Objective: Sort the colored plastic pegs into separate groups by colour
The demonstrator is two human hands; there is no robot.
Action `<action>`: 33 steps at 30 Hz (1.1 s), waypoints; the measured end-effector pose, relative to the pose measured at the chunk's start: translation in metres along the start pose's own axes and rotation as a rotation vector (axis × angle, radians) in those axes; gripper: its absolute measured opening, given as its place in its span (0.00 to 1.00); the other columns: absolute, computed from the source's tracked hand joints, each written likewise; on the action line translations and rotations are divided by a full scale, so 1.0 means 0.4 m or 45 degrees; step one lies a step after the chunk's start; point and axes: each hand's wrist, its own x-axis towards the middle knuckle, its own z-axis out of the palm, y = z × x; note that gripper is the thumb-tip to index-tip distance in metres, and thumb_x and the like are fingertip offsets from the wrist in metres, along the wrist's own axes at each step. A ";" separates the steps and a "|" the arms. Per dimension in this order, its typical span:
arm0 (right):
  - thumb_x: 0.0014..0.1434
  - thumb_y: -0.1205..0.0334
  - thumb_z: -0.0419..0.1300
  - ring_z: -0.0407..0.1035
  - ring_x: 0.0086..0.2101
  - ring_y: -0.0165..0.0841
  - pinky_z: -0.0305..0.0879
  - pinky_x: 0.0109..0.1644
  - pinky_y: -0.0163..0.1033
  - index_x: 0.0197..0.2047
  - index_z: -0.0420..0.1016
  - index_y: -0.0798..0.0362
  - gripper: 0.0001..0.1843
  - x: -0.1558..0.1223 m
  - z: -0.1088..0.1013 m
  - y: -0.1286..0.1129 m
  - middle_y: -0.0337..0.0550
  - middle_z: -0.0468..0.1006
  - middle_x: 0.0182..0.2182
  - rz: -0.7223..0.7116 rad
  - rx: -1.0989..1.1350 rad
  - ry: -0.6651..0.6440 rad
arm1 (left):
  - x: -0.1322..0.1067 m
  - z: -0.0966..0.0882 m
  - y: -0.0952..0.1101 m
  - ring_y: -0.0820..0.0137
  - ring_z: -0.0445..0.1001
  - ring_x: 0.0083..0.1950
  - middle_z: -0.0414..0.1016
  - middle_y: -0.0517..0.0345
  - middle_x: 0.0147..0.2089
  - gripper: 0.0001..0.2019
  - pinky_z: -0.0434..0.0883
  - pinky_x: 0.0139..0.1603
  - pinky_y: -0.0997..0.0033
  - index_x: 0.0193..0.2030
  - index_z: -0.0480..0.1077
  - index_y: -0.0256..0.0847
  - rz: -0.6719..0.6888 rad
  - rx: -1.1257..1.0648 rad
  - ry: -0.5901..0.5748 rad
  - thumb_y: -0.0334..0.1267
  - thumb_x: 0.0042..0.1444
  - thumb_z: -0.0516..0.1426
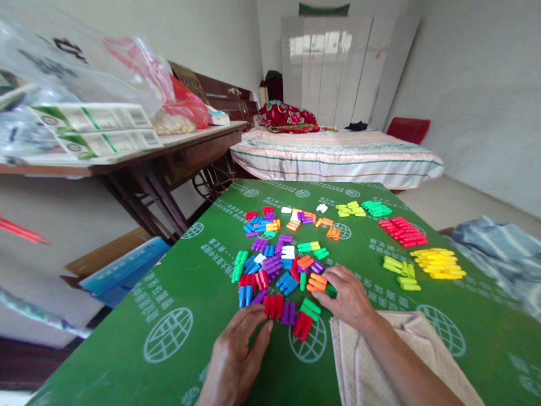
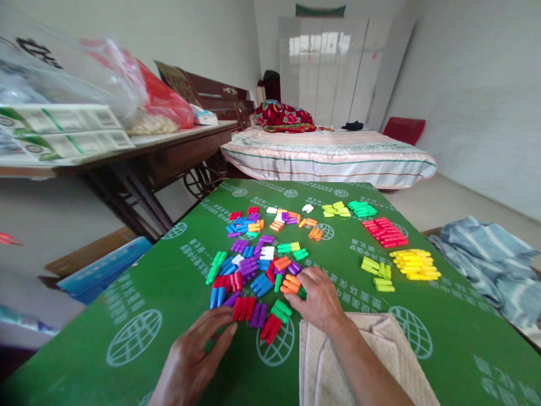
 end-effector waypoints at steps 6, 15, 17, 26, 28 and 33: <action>0.60 0.52 0.57 0.68 0.37 0.36 0.65 0.43 0.40 0.35 0.75 0.54 0.14 0.012 0.001 0.013 0.47 0.75 0.33 0.215 -0.102 0.190 | 0.065 -0.033 -0.079 0.67 0.78 0.42 0.79 0.55 0.41 0.13 0.77 0.40 0.73 0.37 0.76 0.43 -0.040 0.026 0.064 0.49 0.57 0.55; 0.62 0.46 0.53 0.70 0.36 0.44 0.62 0.39 0.46 0.30 0.76 0.56 0.22 0.032 -0.035 0.059 0.53 0.76 0.30 0.659 -0.676 0.060 | 0.239 -0.062 -0.253 0.58 0.72 0.53 0.75 0.46 0.50 0.18 0.70 0.55 0.59 0.37 0.73 0.38 -0.494 0.399 -0.079 0.49 0.56 0.48; 0.61 0.44 0.53 0.70 0.36 0.45 0.62 0.40 0.47 0.30 0.77 0.55 0.24 0.030 -0.037 0.060 0.54 0.76 0.31 0.663 -0.710 0.033 | 0.274 -0.057 -0.272 0.56 0.69 0.56 0.72 0.43 0.53 0.19 0.68 0.57 0.55 0.40 0.72 0.36 -0.565 0.503 -0.108 0.47 0.57 0.47; 0.52 0.76 0.52 0.70 0.39 0.35 0.63 0.42 0.37 0.46 0.77 0.43 0.24 0.025 -0.059 0.066 0.44 0.77 0.37 0.406 -0.496 -0.280 | 0.340 -0.004 -0.305 0.43 0.60 0.62 0.63 0.31 0.60 0.25 0.63 0.55 0.40 0.50 0.66 0.28 -0.643 0.723 -0.209 0.49 0.62 0.42; 0.50 0.78 0.52 0.71 0.40 0.37 0.63 0.43 0.38 0.48 0.77 0.42 0.27 0.030 -0.072 0.068 0.44 0.78 0.38 0.352 -0.536 -0.409 | 0.342 0.002 -0.307 0.42 0.59 0.63 0.64 0.30 0.59 0.28 0.61 0.56 0.39 0.51 0.65 0.27 -0.662 0.722 -0.305 0.50 0.63 0.38; 0.50 0.77 0.53 0.72 0.41 0.39 0.63 0.43 0.40 0.58 0.69 0.42 0.33 0.060 -0.093 0.064 0.47 0.78 0.43 0.206 -0.660 -0.603 | 0.352 0.007 -0.311 0.42 0.57 0.64 0.63 0.31 0.60 0.28 0.59 0.59 0.41 0.53 0.65 0.27 -0.708 0.742 -0.363 0.50 0.63 0.37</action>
